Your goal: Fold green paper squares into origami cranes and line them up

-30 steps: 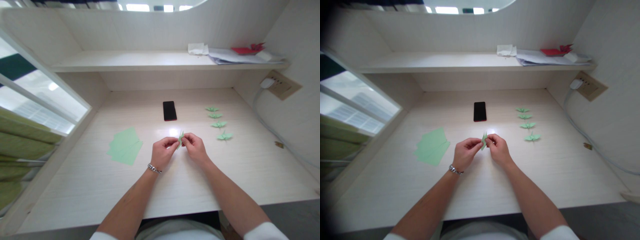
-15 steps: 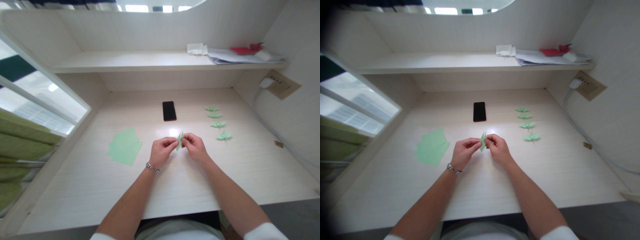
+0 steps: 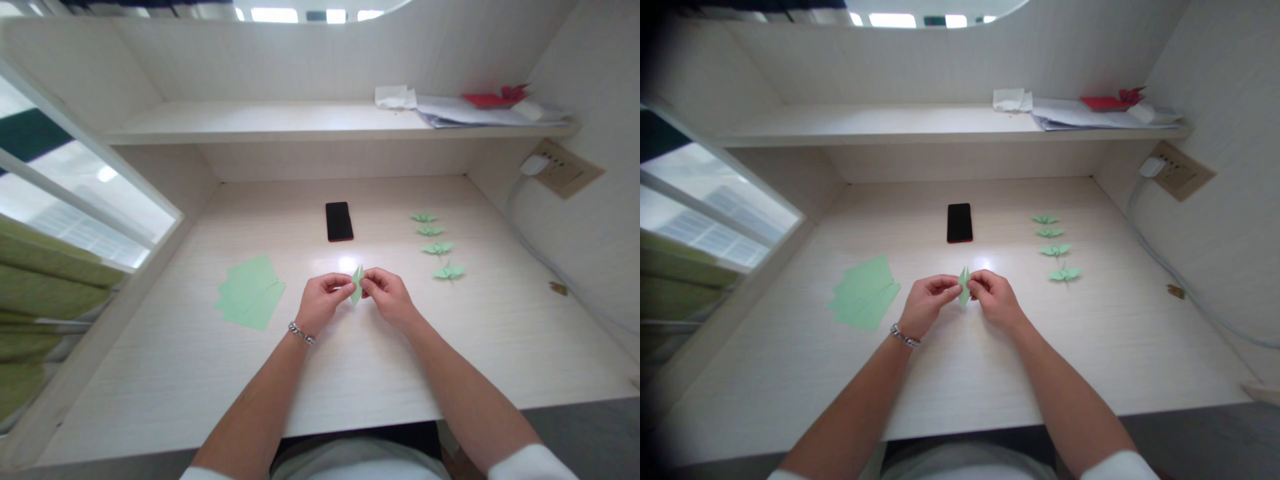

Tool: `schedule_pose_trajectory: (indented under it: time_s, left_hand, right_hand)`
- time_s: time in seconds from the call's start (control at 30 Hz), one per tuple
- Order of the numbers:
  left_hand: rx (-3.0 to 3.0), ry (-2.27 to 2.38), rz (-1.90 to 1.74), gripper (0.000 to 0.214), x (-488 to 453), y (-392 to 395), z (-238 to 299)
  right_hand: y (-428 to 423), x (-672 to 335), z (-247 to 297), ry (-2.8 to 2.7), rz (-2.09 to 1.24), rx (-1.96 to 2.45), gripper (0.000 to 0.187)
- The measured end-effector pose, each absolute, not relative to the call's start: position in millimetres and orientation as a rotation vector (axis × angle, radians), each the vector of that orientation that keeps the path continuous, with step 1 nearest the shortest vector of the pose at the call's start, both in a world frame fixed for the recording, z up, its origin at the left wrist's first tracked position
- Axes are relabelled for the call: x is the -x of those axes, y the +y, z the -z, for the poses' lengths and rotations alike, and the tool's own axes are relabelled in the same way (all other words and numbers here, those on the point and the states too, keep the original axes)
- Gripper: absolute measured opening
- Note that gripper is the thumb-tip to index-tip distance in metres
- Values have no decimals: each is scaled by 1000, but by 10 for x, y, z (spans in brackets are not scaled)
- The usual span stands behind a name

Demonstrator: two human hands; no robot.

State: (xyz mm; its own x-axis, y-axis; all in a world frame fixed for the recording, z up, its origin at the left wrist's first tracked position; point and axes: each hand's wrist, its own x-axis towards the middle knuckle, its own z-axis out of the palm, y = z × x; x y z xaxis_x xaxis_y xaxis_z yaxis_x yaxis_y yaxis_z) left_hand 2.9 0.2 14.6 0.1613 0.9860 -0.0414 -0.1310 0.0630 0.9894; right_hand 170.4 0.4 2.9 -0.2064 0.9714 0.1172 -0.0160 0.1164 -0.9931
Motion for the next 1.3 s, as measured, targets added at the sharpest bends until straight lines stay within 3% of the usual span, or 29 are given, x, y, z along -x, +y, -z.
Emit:
schedule_pose_trajectory:
  time_s: [0.63,1.3]
  left_hand:
    - [-840,1010,-1233,39,-109,34,-24]
    - [-1084,1140,-1207,28,-160,21,28]
  right_hand:
    - [1,-1641,-36,-1310,-1188,1176,24]
    - [28,-1615,6,-1268,-1173,1211,25]
